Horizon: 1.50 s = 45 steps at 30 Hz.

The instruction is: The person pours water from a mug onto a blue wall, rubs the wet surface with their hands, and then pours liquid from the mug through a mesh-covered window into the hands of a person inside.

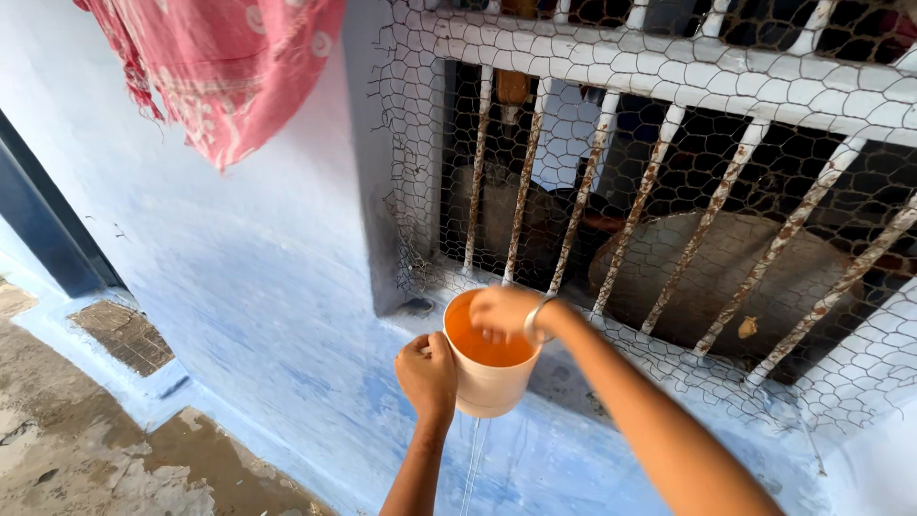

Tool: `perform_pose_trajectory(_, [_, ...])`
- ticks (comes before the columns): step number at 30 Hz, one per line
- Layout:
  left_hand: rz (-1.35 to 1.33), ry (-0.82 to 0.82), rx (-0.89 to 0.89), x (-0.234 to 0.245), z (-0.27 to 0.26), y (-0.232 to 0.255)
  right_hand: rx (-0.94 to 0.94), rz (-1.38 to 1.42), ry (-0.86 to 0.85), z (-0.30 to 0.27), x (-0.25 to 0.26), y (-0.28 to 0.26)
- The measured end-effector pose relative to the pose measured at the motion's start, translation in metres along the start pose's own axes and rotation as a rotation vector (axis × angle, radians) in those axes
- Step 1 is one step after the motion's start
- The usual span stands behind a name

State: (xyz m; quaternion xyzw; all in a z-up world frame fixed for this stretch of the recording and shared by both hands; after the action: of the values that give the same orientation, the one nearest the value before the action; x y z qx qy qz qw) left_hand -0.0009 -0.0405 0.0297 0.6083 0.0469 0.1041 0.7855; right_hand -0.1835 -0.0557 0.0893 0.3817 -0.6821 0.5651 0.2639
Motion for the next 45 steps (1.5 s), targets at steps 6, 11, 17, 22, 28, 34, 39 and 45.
perform_pose_trajectory(6, [0.038, 0.019, 0.059, 0.003, 0.001, 0.004, 0.066, 0.136, 0.423, -0.060, 0.077, 0.021])
perform_pose_trajectory(11, [0.069, -0.004, 0.124, 0.004, -0.003, 0.000, 0.144, 0.233, 0.669, -0.101, 0.066, 0.037])
perform_pose_trajectory(17, [0.132, 0.000, 0.119, -0.001, -0.003, 0.001, 0.098, -0.105, 0.955, -0.141, 0.046, 0.020])
perform_pose_trajectory(22, [0.118, -0.010, 0.091, 0.004, -0.006, 0.005, 0.054, -0.374, 0.961, -0.145, 0.004, 0.020])
perform_pose_trajectory(28, [0.105, 0.001, 0.045, 0.005, -0.008, 0.007, 0.030, -0.562, 0.974, -0.135, -0.058, 0.042])
perform_pose_trajectory(34, [0.076, -0.031, 0.104, 0.008, -0.015, 0.007, 0.212, -0.678, 1.132, -0.137, -0.071, 0.049])
perform_pose_trajectory(39, [0.113, -0.048, 0.090, 0.007, -0.016, 0.011, 0.131, -0.783, 1.142, -0.132, -0.070, 0.043])
perform_pose_trajectory(45, [0.095, -0.035, 0.088, 0.008, -0.016, 0.009, -0.001, -0.820, 1.090, -0.127, -0.075, 0.044])
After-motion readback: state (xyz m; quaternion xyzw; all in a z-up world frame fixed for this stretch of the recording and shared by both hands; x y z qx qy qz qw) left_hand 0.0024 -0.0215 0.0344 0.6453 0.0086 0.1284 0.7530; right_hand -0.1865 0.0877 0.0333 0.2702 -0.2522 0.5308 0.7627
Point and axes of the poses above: each hand's wrist, its own z-axis towards the middle knuckle, its own x-axis out of the back of the hand, y = z × x, the point moved 4 cm from there along z, towards the middle knuckle
